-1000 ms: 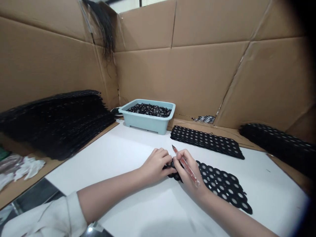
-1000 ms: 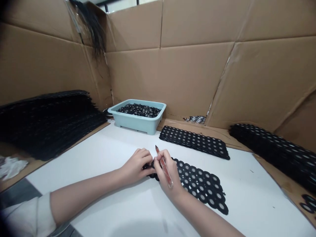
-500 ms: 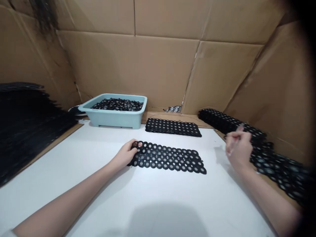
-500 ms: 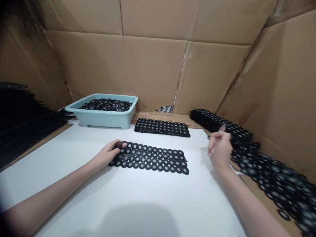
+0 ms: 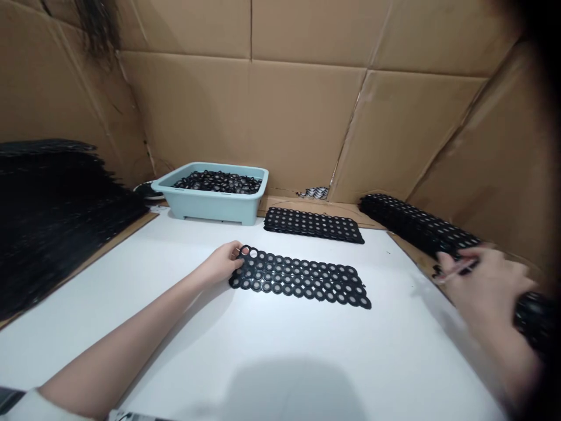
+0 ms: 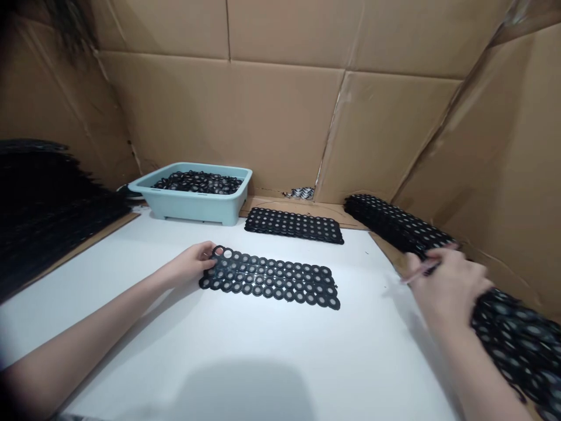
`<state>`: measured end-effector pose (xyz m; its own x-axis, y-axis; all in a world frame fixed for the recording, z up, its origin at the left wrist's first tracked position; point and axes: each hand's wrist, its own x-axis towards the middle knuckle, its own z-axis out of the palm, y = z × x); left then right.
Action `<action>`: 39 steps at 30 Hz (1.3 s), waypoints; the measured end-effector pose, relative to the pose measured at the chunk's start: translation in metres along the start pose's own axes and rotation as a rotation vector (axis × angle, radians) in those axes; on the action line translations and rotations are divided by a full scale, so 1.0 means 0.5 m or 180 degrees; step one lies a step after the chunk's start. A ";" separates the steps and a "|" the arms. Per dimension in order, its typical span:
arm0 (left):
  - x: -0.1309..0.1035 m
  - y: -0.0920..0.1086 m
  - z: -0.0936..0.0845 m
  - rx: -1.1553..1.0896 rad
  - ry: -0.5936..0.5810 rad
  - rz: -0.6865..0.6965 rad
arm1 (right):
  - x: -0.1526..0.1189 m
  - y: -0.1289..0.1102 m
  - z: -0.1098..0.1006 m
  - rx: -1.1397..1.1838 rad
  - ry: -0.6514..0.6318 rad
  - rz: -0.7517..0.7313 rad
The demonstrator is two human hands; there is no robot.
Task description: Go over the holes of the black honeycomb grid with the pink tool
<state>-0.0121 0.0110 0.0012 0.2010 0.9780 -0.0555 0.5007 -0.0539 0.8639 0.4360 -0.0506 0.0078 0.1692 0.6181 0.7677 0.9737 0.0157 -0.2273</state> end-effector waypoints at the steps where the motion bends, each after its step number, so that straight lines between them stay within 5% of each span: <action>1: -0.001 0.003 -0.003 -0.0005 -0.0025 -0.0056 | 0.006 -0.053 0.004 0.0077 0.0181 0.0028; 3: 0.000 0.006 -0.006 -0.0017 -0.0028 -0.0103 | 0.012 -0.174 0.017 0.0956 -0.0163 -0.0422; 6: 0.003 0.002 -0.010 -0.0035 -0.0015 -0.0139 | 0.004 -0.352 0.049 0.2655 -0.1635 -0.0823; 9: 0.004 -0.003 -0.011 -0.0062 -0.0021 -0.0153 | -0.018 -0.477 0.104 0.3657 -0.2300 -0.0618; 11: 0.002 -0.002 -0.011 -0.0100 -0.0041 -0.0173 | -0.034 -0.519 0.147 0.4022 -0.2582 -0.0204; 14: -0.002 0.007 -0.008 -0.0149 -0.0016 -0.0213 | -0.054 -0.531 0.195 0.4451 -0.2762 0.0553; 17: -0.004 0.011 -0.005 -0.0151 0.0074 -0.0225 | -0.064 -0.520 0.211 0.4585 -0.2836 0.0809; 26: 0.002 -0.019 0.017 -0.0020 0.0470 -0.0193 | -0.071 -0.523 0.195 0.4406 -0.2963 0.0543; 32: -0.025 0.006 0.050 0.0234 0.1089 -0.0091 | -0.084 -0.525 0.194 0.3913 -0.2765 0.0087; 39: -0.025 0.009 0.039 0.0247 0.0701 0.0079 | -0.081 -0.532 0.197 0.4020 -0.2588 0.0227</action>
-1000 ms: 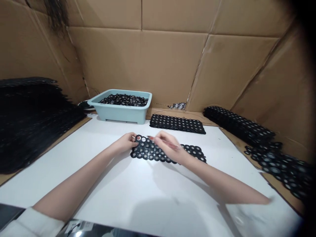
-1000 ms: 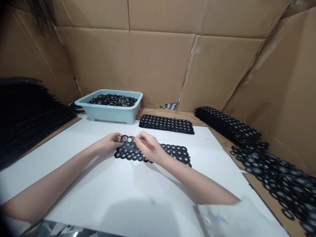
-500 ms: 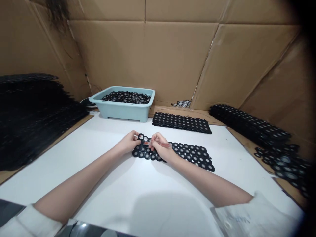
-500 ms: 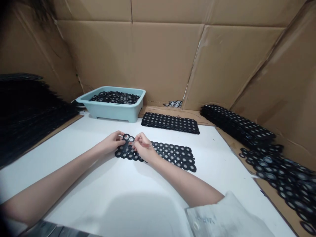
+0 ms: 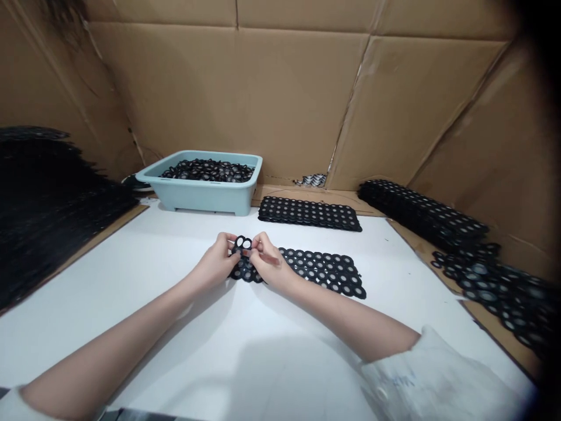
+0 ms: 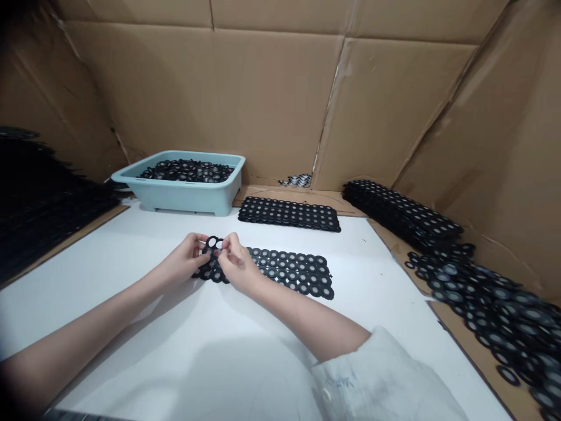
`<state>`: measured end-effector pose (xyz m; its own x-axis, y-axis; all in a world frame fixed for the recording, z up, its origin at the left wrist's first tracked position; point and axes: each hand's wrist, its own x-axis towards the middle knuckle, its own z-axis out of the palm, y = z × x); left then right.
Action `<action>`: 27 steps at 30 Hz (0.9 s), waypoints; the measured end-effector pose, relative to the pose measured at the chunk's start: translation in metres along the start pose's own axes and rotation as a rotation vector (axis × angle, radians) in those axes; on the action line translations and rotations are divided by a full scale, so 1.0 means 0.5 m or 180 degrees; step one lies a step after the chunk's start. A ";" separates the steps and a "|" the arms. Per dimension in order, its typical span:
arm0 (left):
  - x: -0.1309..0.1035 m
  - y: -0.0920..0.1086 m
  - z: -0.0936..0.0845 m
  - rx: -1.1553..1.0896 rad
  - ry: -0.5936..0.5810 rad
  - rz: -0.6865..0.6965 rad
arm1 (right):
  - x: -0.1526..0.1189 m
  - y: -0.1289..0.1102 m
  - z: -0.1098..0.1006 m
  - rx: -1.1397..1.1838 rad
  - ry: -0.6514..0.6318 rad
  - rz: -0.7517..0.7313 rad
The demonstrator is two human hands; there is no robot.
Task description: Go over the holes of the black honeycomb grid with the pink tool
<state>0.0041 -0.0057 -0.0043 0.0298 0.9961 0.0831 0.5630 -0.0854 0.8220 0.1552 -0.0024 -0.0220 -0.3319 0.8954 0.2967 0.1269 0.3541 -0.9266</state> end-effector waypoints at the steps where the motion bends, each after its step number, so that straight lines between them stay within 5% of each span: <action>1: 0.007 -0.004 -0.005 0.0044 -0.0064 0.0044 | 0.001 0.000 -0.001 0.0102 -0.0014 0.0029; 8: 0.035 -0.007 -0.039 -0.0268 -0.0546 -0.0393 | -0.007 -0.009 -0.013 0.0962 -0.0170 0.0384; 15: 0.024 0.016 -0.071 -0.0065 -0.1336 -0.0465 | -0.005 0.004 -0.013 0.0830 -0.0273 0.0401; 27: 0.002 0.004 -0.042 0.0409 -0.0434 -0.0406 | -0.032 -0.027 -0.008 -0.0085 -0.0370 0.0078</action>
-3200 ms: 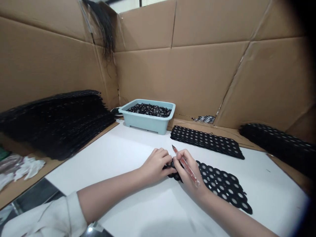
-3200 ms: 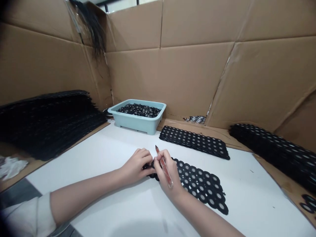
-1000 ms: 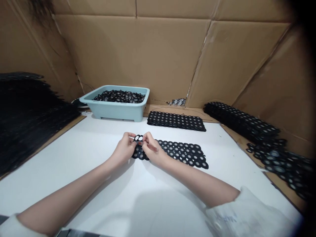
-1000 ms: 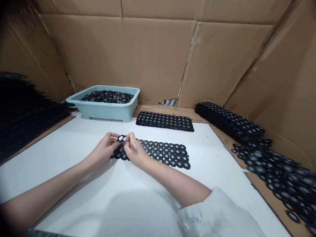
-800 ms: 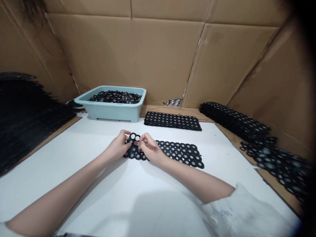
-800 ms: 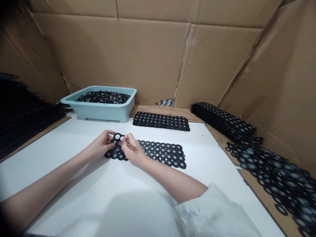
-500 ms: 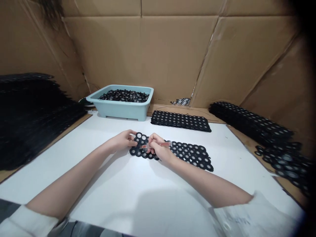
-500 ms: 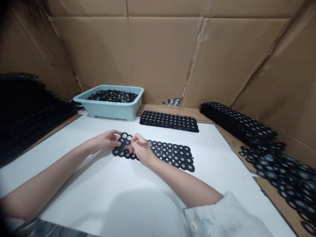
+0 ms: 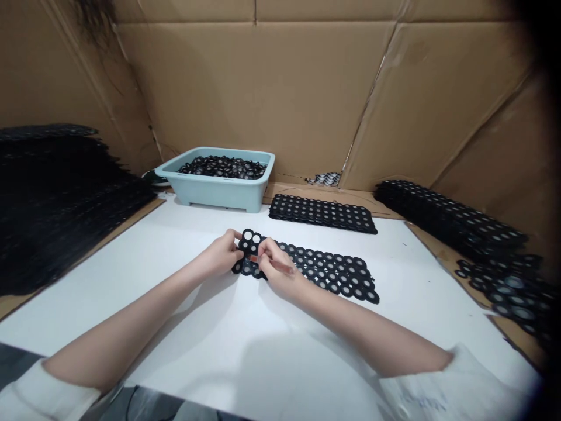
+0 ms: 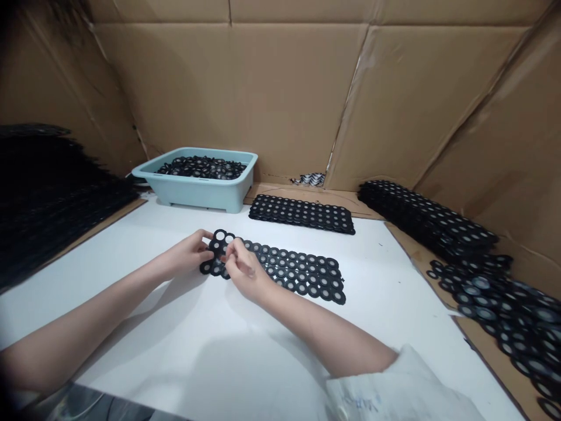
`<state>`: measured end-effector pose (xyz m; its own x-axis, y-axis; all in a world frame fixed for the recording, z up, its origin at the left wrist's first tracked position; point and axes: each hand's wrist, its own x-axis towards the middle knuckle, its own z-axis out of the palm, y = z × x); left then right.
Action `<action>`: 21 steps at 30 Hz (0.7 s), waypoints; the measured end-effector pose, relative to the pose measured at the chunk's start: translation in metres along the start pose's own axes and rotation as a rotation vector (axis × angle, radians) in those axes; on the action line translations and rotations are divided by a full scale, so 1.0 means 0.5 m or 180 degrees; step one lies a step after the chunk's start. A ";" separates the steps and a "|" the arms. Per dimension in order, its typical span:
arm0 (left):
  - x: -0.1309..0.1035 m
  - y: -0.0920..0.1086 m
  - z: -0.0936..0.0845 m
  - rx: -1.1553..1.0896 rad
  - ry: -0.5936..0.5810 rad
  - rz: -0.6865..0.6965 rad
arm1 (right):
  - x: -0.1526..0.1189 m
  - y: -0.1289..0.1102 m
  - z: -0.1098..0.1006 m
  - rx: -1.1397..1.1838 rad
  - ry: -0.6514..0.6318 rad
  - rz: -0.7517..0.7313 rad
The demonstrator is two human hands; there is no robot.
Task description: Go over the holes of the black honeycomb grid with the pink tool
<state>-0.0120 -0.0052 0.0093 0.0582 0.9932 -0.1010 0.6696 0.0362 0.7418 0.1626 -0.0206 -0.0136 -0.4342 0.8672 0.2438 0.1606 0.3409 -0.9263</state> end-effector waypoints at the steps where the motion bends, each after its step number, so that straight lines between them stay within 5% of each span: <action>1: -0.001 0.002 -0.001 0.0011 0.0055 -0.0014 | -0.001 -0.004 -0.001 -0.0082 0.0006 -0.0045; 9: 0.004 0.006 -0.021 0.0060 -0.0141 -0.0016 | -0.001 0.003 -0.003 0.0253 -0.0178 -0.0034; 17: 0.009 0.013 -0.035 0.0856 -0.0582 0.0267 | 0.001 0.012 -0.001 0.0002 -0.0160 -0.0060; 21: -0.007 0.023 -0.016 0.1267 -0.0152 0.0339 | 0.006 0.010 0.009 -0.0080 -0.0062 -0.0073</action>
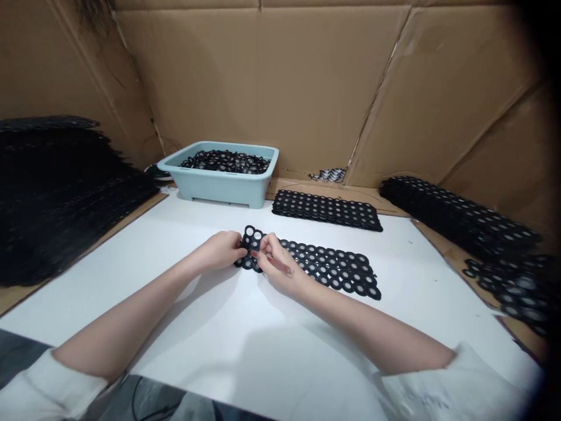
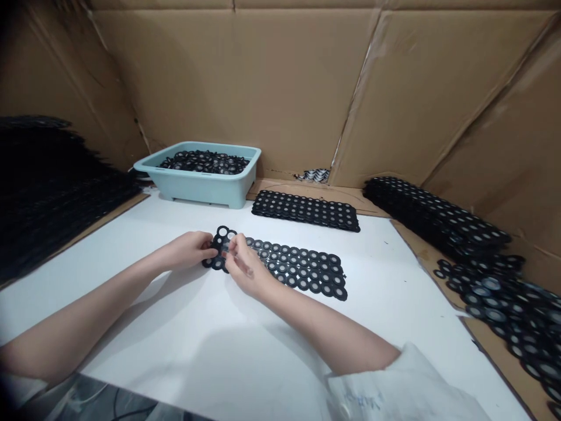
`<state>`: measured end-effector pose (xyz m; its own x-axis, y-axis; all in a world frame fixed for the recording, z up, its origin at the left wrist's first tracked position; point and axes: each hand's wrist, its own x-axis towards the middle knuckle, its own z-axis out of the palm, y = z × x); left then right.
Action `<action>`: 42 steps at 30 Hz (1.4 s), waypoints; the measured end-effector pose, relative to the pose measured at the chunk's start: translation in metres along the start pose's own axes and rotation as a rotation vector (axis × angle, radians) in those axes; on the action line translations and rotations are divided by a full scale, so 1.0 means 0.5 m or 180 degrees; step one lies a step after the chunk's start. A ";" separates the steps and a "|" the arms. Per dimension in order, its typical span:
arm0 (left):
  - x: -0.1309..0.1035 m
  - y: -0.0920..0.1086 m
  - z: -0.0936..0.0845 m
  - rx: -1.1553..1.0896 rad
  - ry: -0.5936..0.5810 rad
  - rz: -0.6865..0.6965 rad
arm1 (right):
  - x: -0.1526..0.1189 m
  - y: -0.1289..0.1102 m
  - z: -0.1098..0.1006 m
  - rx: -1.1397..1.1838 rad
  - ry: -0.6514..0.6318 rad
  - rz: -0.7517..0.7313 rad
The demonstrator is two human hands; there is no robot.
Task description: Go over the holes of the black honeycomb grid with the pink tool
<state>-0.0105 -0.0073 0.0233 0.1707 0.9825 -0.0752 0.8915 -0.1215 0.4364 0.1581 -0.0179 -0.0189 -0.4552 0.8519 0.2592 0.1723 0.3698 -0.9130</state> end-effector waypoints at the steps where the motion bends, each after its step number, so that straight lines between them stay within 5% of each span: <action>1: -0.006 0.007 0.002 0.0146 0.0168 0.0058 | 0.001 -0.002 0.002 -0.0009 0.0043 0.0011; 4: -0.018 0.021 -0.005 0.0142 0.0296 0.0267 | 0.000 -0.007 0.003 -0.0138 0.0142 0.0018; 10: 0.008 -0.006 -0.039 -0.0670 -0.0300 0.0140 | 0.003 -0.005 -0.014 -0.0247 0.0088 0.0016; 18: 0.005 -0.042 -0.031 -0.0999 -0.1257 0.0121 | 0.010 -0.007 -0.018 -0.0229 -0.0230 0.0112; 26: 0.005 -0.025 -0.037 -0.0656 -0.1160 0.0060 | 0.012 0.004 -0.004 -0.0248 -0.0285 0.0143; 32: -0.022 0.021 -0.033 -0.0433 -0.0556 -0.0038 | 0.011 0.000 0.007 -0.0527 -0.0139 -0.0381; 38: -0.019 -0.001 -0.057 -0.0853 -0.0931 0.0204 | 0.017 0.014 -0.020 0.0731 -0.0182 0.0013; 42: -0.008 -0.022 -0.060 -0.0896 -0.1132 0.0094 | 0.014 0.012 -0.027 0.0624 -0.0173 0.0125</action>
<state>-0.0335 -0.0056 0.0457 0.3716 0.8636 -0.3408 0.7438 -0.0573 0.6659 0.1677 -0.0044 -0.0182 -0.4987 0.8410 0.2096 0.0198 0.2529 -0.9673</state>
